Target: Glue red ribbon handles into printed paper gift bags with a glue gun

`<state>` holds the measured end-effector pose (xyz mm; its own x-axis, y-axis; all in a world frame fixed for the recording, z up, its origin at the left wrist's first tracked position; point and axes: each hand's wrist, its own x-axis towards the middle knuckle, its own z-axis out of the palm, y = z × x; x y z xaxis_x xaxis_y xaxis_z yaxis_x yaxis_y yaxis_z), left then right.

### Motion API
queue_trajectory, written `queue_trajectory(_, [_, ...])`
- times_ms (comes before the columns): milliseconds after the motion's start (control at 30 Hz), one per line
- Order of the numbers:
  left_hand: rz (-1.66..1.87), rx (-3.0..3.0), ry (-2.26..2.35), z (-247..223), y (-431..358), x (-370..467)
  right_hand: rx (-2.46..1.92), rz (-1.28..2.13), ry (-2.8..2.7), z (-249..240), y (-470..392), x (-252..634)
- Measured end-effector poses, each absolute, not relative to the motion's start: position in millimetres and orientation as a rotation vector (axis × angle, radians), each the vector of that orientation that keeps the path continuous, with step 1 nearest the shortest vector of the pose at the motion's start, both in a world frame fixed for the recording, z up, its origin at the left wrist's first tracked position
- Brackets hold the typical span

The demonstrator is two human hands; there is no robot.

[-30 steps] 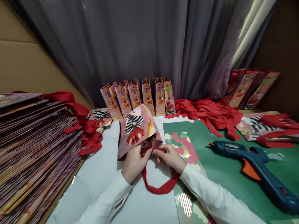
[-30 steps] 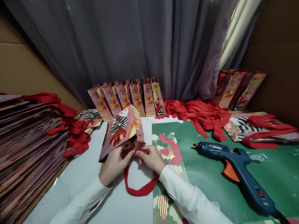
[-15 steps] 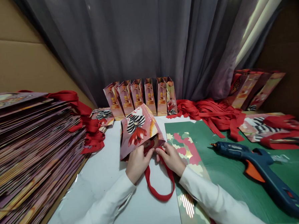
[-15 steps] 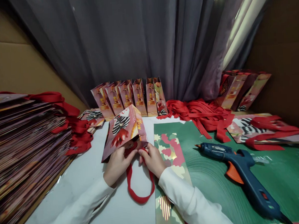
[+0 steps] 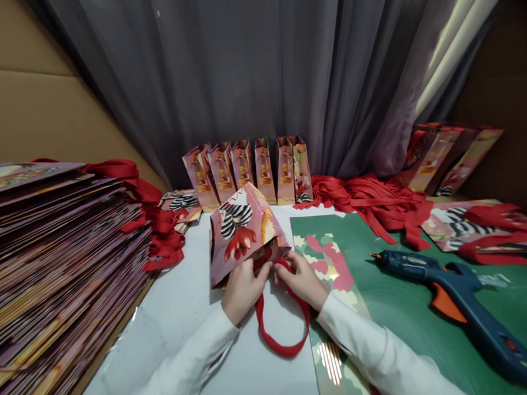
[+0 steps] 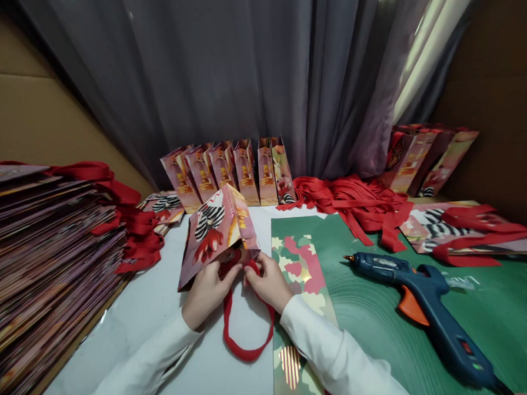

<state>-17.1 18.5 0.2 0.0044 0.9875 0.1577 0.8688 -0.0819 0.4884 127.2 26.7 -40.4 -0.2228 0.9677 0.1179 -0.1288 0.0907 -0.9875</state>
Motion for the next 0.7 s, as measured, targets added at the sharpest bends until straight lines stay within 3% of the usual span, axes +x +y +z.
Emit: queue_trajectory(700, [0.724,2.043,1.965,-3.1,16.0,-16.3,-0.885,1.363,-1.411,-42.9,24.8,127.6])
